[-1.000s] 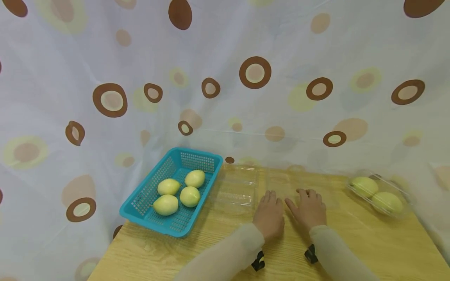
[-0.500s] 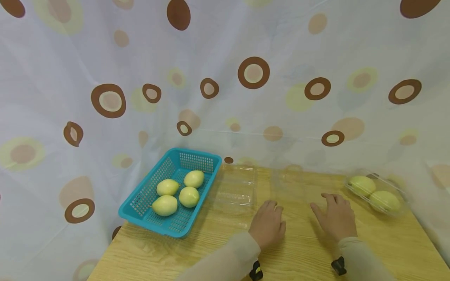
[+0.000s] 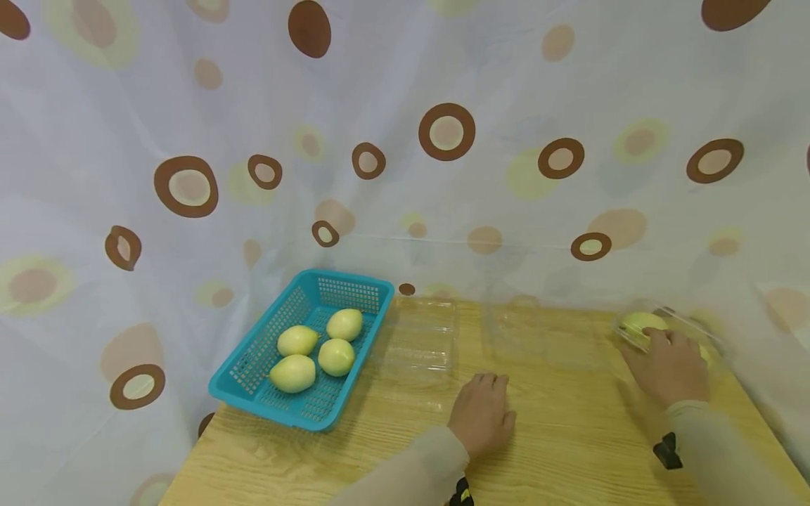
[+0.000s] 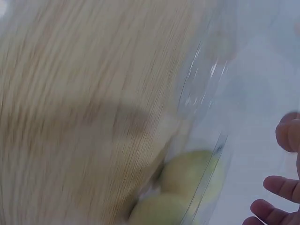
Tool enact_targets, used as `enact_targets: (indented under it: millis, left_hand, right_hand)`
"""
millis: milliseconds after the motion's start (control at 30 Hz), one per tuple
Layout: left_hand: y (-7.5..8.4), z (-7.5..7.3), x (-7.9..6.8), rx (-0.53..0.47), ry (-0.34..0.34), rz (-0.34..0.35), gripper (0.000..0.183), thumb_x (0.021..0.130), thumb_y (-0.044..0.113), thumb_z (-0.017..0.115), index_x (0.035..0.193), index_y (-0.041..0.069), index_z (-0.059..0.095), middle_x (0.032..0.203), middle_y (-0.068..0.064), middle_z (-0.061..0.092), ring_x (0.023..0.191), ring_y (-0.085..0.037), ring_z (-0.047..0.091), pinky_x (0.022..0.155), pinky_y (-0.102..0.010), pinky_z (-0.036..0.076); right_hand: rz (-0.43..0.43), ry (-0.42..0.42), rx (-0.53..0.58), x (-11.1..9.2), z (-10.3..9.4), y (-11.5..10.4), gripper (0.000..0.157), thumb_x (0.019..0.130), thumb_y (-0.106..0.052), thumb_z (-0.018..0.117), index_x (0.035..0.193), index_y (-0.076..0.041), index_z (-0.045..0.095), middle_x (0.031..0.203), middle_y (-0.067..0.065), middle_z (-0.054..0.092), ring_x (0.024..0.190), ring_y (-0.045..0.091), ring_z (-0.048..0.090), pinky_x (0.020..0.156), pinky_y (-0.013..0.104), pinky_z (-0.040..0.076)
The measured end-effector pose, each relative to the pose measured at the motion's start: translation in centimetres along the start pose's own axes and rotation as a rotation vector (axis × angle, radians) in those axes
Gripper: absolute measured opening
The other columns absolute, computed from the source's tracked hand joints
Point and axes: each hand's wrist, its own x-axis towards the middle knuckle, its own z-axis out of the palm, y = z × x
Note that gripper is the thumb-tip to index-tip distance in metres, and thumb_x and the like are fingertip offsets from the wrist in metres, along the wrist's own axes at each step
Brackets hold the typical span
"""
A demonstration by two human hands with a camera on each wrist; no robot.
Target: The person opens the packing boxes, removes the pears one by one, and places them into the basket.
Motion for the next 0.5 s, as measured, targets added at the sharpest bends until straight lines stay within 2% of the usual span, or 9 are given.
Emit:
enact_targets:
  millis: [167,333,500]
  left_hand:
    - [1.0,0.0,0.7,-0.05,-0.054,0.021,0.058,0.092,0.047,0.06,0.137,0.013,0.048,0.124,0.002,0.058,0.114,-0.013,0.054,0.096,-0.026,0.045]
    - [2.1,-0.7,2.2,-0.007,-0.05,0.132,0.065,0.092,0.053,0.056,0.141,0.013,0.044,0.127,0.003,0.055,0.118,-0.011,0.051,0.1,-0.022,0.04]
    - [3.3,-2.0,4.3,0.05,-0.018,0.234,0.071,0.091,0.06,0.05,0.143,0.012,0.041,0.132,0.001,0.051,0.124,-0.012,0.047,0.106,-0.021,0.034]
  right_hand:
    - [0.042,-0.077,-0.052,0.6,-2.2,2.4,0.075,0.095,-0.054,0.048,0.129,0.012,0.043,0.121,0.045,0.035,0.104,0.066,0.032,0.08,0.073,0.031]
    - [0.105,-0.14,-0.045,0.4,-4.6,2.6,0.078,0.096,-0.055,0.044,0.132,0.014,0.037,0.125,0.046,0.031,0.108,0.067,0.028,0.084,0.075,0.027]
    - [0.156,-0.173,0.001,0.4,-4.2,4.7,0.081,0.097,-0.056,0.04,0.14,0.011,0.029,0.131,0.048,0.025,0.109,0.069,0.025,0.087,0.076,0.026]
